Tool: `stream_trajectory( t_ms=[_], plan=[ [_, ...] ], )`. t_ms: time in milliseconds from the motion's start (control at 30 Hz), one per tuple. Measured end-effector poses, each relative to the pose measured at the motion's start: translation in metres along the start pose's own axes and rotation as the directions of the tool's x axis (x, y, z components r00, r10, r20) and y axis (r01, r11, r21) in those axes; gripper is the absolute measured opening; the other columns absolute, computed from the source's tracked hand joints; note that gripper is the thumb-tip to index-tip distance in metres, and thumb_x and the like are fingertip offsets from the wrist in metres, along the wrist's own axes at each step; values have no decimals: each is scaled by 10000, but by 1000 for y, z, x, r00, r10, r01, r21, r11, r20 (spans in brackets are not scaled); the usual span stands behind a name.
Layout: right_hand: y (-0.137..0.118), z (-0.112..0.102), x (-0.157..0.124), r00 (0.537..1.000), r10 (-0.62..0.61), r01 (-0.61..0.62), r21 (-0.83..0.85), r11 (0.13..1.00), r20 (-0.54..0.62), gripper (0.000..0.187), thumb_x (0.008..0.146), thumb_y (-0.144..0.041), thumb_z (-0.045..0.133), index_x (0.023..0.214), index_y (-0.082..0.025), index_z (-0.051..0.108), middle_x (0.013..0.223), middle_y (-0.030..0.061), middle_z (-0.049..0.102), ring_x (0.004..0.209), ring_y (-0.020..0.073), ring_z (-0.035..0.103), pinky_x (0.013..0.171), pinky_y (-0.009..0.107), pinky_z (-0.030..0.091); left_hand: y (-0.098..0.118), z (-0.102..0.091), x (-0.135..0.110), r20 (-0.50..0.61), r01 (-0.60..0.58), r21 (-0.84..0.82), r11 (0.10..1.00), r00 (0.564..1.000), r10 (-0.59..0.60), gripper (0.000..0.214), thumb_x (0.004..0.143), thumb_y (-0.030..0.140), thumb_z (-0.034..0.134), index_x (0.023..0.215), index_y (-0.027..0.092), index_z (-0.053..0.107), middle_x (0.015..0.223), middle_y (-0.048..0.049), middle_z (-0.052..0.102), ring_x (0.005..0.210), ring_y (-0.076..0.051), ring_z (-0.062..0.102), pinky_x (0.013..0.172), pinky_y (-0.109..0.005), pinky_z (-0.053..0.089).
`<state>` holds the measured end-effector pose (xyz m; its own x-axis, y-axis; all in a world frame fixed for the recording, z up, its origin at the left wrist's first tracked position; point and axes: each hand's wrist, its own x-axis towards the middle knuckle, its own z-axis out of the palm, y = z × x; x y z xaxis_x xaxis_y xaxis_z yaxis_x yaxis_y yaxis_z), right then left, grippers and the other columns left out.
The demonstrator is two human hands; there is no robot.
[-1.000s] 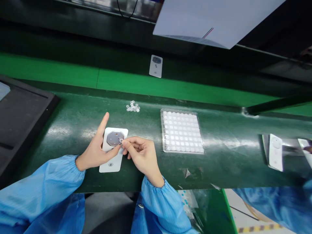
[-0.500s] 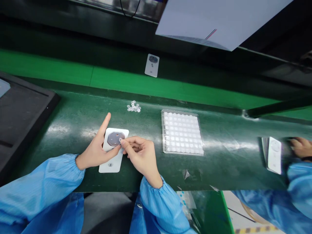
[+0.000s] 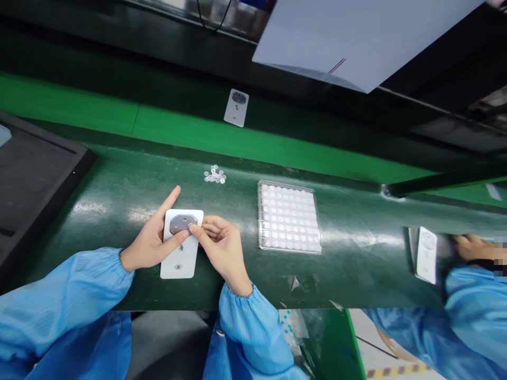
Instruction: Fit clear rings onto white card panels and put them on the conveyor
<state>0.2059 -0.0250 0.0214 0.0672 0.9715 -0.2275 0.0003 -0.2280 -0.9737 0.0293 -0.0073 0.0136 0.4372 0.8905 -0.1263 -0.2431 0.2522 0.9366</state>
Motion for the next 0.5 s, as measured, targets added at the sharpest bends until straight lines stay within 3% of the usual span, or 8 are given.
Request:
stream_trajectory(
  t_ms=[133, 333, 500],
  plan=[
    [-1, 4, -1, 998, 60, -61, 96, 993, 18, 389, 750, -486, 868, 941, -169, 750, 822, 61, 801, 704, 205, 752, 673, 305, 622, 1, 1, 2, -35, 21, 3, 1000, 999, -21, 1028, 888, 303, 736, 1665, 193, 72, 796, 15, 604, 644, -113, 525, 603, -205, 474],
    [-4, 4, -3, 998, 44, -50, 161, 986, 38, 378, 788, -447, 852, 1025, -171, 748, 926, 72, 816, 778, 208, 773, 732, 298, 624, 2, 2, 5, -28, 45, -19, 999, 999, -45, 1071, 886, 330, 741, 1664, 190, 18, 793, 23, 605, 636, -110, 538, 582, -196, 477],
    [-5, 6, -4, 998, 43, -49, 145, 988, 45, 399, 801, -476, 833, 1040, -170, 739, 937, 80, 816, 805, 231, 780, 744, 325, 629, 3, 3, 7, -60, 60, -35, 998, 996, -62, 1030, 874, 339, 744, 1659, 177, 96, 749, 39, 591, 592, -98, 513, 541, -185, 456]
  ],
)
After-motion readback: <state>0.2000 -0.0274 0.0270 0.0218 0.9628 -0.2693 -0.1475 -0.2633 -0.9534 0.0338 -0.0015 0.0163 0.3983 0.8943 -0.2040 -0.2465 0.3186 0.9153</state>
